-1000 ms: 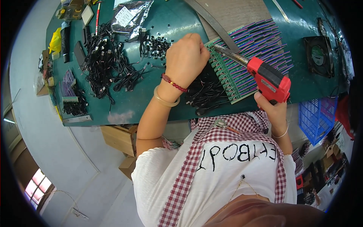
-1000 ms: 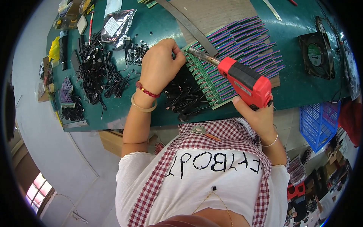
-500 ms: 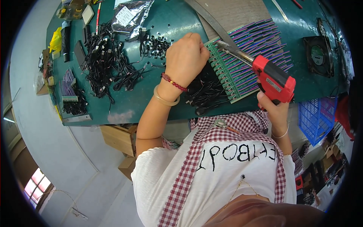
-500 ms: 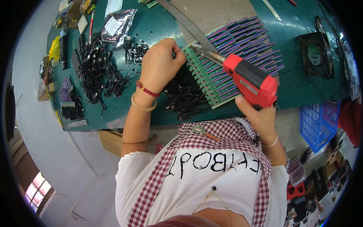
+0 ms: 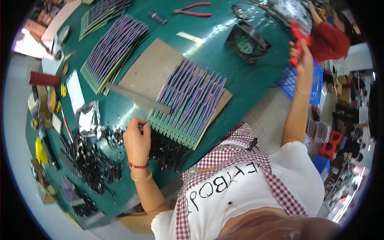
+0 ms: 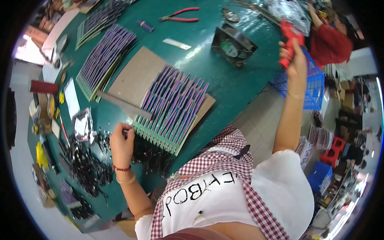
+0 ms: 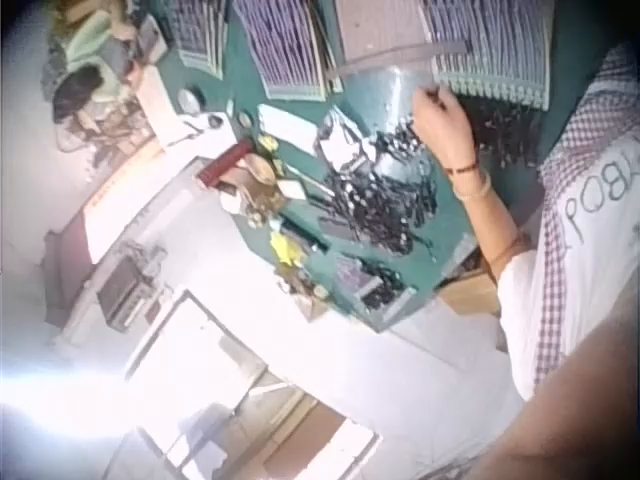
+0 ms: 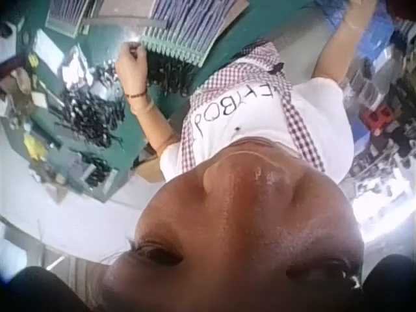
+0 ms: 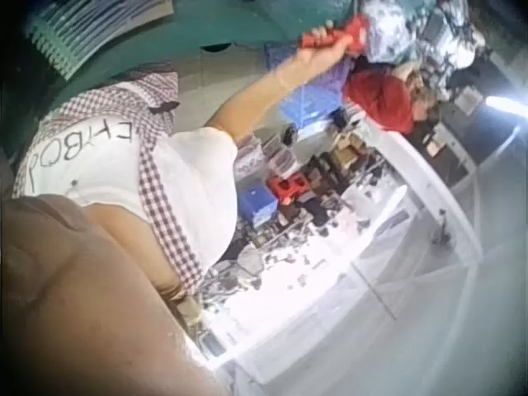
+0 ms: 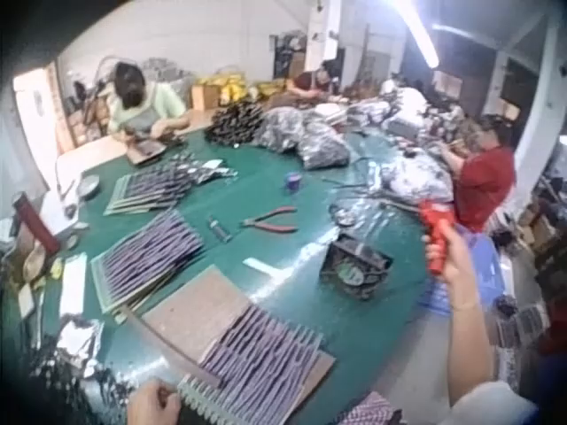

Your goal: The person solders electrical wires onto LED strips on a PCB assembly line using a soldering iron.

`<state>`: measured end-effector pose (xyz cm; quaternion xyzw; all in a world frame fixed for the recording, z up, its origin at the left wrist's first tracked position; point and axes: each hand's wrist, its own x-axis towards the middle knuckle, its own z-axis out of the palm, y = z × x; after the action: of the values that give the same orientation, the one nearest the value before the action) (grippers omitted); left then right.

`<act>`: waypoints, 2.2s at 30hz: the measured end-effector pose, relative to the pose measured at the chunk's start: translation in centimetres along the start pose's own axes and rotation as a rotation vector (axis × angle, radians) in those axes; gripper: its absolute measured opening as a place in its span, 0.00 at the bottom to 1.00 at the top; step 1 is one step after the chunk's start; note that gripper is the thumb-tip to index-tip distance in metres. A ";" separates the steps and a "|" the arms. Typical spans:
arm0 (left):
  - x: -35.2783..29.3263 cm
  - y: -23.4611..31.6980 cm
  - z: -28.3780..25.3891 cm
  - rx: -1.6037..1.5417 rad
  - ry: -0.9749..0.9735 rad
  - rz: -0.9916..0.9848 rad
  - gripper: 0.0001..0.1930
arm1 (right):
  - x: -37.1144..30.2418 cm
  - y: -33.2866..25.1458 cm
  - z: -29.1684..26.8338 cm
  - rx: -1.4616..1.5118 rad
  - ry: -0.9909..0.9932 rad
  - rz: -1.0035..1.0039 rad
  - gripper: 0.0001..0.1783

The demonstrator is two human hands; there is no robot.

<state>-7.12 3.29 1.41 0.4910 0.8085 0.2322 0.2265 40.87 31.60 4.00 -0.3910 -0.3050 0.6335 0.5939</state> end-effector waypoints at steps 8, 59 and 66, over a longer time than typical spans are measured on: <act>-1.1 -0.5 0.9 -0.052 0.049 0.027 0.10 | 12.4 5.6 -4.0 -0.034 -0.023 0.305 0.21; 2.1 -1.0 3.4 -0.172 0.068 -0.170 0.31 | -14.6 21.3 34.3 -2.133 -1.724 -0.475 0.30; 4.2 -4.6 5.6 -0.115 0.148 0.015 0.31 | -16.4 24.7 33.9 -2.319 -1.508 -0.843 0.24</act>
<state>-8.76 6.05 -6.36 0.4647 0.8047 0.3156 0.1921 -1.11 15.30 2.39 -0.1053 -0.9625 -0.1332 -0.2117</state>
